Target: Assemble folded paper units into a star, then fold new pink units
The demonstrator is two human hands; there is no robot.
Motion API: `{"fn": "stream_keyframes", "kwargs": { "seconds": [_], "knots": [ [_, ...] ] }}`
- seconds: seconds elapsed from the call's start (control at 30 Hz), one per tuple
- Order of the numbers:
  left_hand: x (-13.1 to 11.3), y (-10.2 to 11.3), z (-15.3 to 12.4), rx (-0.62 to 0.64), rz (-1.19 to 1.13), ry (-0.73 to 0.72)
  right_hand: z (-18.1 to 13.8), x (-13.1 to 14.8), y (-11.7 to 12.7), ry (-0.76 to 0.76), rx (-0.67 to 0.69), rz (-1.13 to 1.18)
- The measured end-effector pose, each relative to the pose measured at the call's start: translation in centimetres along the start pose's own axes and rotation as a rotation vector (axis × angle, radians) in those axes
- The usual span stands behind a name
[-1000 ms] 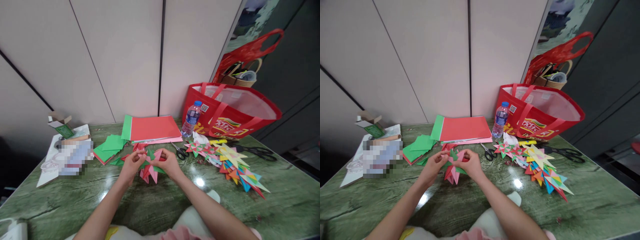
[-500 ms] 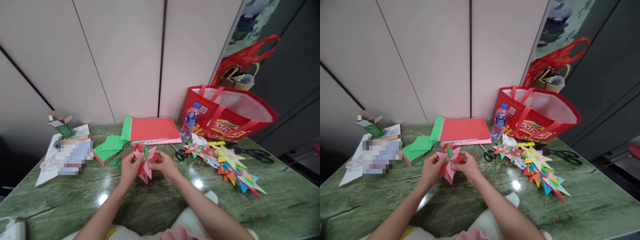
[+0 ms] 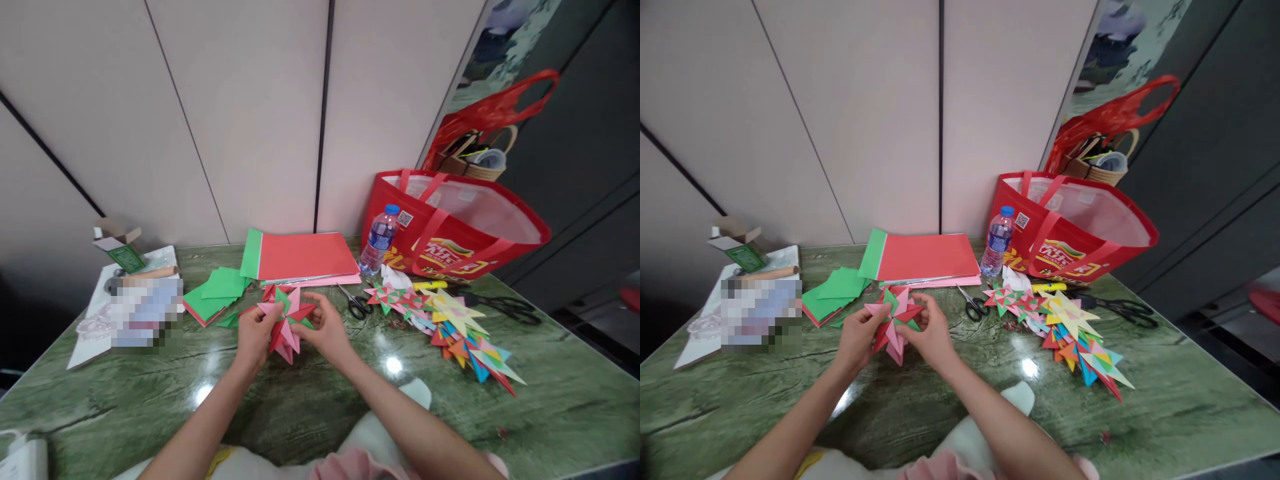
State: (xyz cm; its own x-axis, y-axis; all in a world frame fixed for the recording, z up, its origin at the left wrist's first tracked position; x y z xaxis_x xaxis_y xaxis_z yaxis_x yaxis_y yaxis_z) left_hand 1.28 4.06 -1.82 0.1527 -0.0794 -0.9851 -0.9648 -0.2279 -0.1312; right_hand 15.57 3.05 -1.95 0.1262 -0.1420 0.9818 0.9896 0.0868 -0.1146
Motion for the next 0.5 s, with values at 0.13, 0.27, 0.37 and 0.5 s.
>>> {"fn": "stream_keyframes", "kwargs": {
  "seconds": [0.13,0.27,0.37,0.5],
  "knots": [
    [-0.1,0.5,0.1,-0.086,0.041,-0.116,0.3,-1.2,-0.2,-0.148,0.026,0.169],
    [-0.4,0.3,-0.1,-0.064,0.035,-0.102,0.1,-0.6,-0.6,-0.107,0.078,0.143],
    [-0.5,-0.1,-0.3,-0.01,-0.018,-0.019,-0.3,0.4,-0.3,0.033,0.032,-0.086],
    [-0.4,-0.4,-0.3,0.003,-0.083,0.021,-0.4,0.8,0.0,0.113,0.004,-0.233]
  ]
}}
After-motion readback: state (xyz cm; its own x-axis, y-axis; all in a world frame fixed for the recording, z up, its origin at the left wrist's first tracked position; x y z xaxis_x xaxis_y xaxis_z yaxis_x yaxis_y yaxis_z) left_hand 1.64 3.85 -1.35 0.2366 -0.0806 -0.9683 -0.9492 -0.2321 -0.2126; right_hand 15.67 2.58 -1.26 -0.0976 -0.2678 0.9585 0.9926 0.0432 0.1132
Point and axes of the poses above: each hand's wrist, its own z-axis towards the middle knuckle, its own y-axis out of the back of the hand, x = y × z, the point moved 5 cm from there along z, towards the middle knuckle, and after that the axes turned 1 degree about y, right-handed, at the moved point
